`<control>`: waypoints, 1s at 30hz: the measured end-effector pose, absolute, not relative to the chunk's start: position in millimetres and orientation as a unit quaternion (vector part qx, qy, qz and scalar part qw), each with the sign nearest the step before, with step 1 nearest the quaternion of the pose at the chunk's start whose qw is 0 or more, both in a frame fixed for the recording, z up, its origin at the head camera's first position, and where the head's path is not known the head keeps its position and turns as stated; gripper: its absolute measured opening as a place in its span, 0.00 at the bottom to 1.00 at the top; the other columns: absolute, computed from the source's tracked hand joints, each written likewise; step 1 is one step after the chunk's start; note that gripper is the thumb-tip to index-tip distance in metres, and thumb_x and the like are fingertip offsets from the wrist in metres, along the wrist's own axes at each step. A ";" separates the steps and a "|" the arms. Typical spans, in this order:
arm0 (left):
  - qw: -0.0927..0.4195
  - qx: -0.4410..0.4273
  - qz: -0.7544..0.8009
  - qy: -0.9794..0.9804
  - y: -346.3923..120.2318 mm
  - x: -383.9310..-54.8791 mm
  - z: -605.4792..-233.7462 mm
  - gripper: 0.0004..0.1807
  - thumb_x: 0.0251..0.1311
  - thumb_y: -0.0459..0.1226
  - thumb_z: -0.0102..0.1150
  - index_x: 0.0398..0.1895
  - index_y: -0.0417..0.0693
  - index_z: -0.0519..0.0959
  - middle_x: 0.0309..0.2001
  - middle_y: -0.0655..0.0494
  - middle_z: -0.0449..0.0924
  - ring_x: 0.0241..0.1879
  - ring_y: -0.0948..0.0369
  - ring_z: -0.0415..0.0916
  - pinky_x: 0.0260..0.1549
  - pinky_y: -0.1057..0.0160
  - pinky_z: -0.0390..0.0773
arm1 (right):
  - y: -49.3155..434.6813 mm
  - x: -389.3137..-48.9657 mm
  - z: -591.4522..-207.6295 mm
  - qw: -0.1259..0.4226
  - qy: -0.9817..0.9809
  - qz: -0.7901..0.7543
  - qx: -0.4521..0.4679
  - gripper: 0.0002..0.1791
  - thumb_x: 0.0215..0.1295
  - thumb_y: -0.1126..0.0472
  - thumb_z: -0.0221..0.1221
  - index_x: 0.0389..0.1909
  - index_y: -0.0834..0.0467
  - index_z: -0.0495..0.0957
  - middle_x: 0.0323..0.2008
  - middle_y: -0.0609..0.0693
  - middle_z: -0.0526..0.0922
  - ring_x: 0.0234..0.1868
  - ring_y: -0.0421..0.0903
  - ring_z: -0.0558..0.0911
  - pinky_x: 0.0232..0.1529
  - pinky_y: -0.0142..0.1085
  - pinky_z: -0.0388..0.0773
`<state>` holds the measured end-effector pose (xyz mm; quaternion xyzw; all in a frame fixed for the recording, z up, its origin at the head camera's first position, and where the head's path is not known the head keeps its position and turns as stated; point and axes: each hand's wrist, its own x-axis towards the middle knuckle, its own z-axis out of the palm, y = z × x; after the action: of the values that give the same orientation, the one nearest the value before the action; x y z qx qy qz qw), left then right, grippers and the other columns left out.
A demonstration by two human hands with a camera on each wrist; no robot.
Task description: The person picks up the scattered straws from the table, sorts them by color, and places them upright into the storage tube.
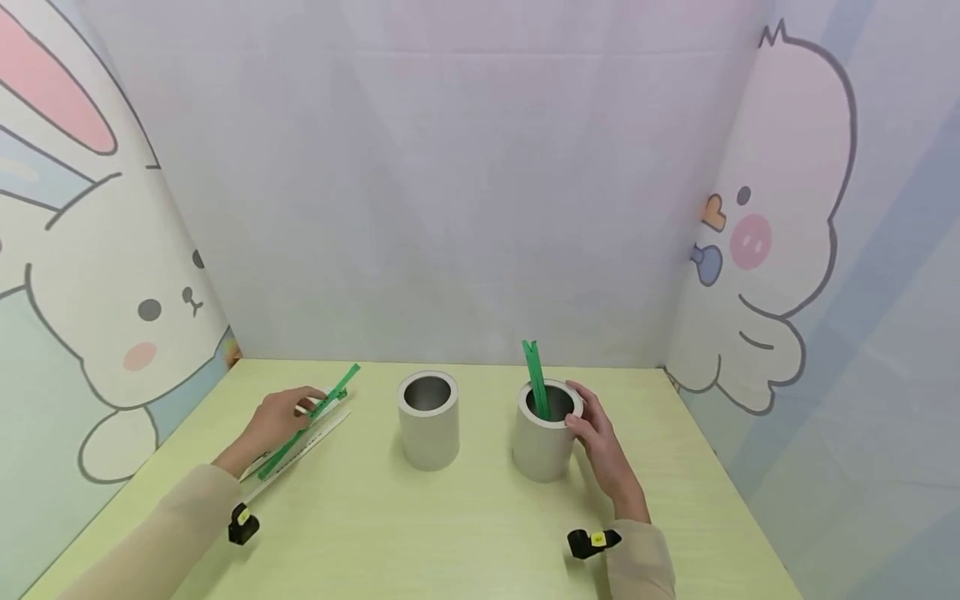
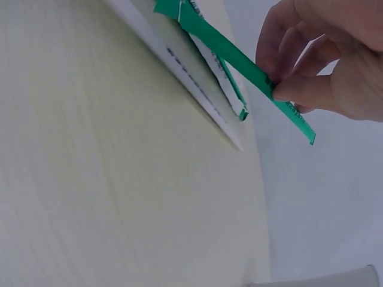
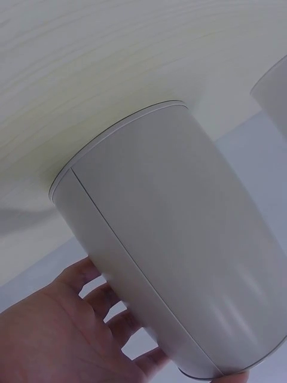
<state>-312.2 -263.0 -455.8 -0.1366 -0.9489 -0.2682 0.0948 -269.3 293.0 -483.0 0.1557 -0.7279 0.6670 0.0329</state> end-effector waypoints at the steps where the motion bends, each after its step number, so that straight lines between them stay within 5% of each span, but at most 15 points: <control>1: 0.102 -0.135 -0.278 -0.945 -262.8 -312.1 -452.3 0.22 0.61 0.19 0.60 0.59 0.35 0.82 0.45 0.38 0.88 0.42 0.43 0.86 0.40 0.44 0.86 | 292.9 -269.1 -482.6 0.033 -0.728 0.667 0.155 0.32 0.86 0.55 0.43 0.85 0.53 0.50 0.78 0.54 0.61 0.70 0.36 0.69 0.64 0.23 0.70; 10: 0.128 -0.100 -0.374 -0.913 -243.4 -297.3 -415.5 0.25 0.72 0.26 0.61 0.70 0.46 0.77 0.55 0.40 0.85 0.50 0.45 0.86 0.44 0.50 0.87 | 292.4 -268.7 -481.3 0.034 -0.729 0.665 0.158 0.32 0.86 0.55 0.43 0.85 0.54 0.50 0.78 0.57 0.60 0.70 0.36 0.69 0.64 0.23 0.70; 21: 0.132 -0.130 -0.522 -0.832 -188.9 -275.2 -377.1 0.27 0.73 0.29 0.62 0.74 0.50 0.74 0.60 0.43 0.82 0.57 0.46 0.82 0.47 0.62 0.88 | 291.3 -268.4 -480.5 0.033 -0.731 0.665 0.153 0.32 0.86 0.55 0.43 0.85 0.54 0.50 0.77 0.55 0.61 0.69 0.36 0.69 0.64 0.23 0.70; 30: 0.146 -0.151 -0.648 -0.732 -109.2 -274.5 -356.6 0.29 0.69 0.25 0.64 0.71 0.52 0.76 0.59 0.44 0.80 0.56 0.49 0.81 0.49 0.60 0.88 | 291.6 -268.3 -480.6 0.033 -0.733 0.663 0.151 0.31 0.86 0.54 0.43 0.85 0.53 0.50 0.77 0.54 0.61 0.69 0.37 0.69 0.65 0.26 0.70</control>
<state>-274.5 -109.2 -356.6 -0.1515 -0.7322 -0.6478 0.1458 -268.3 291.6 -480.6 0.1512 -0.7329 0.6625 0.0332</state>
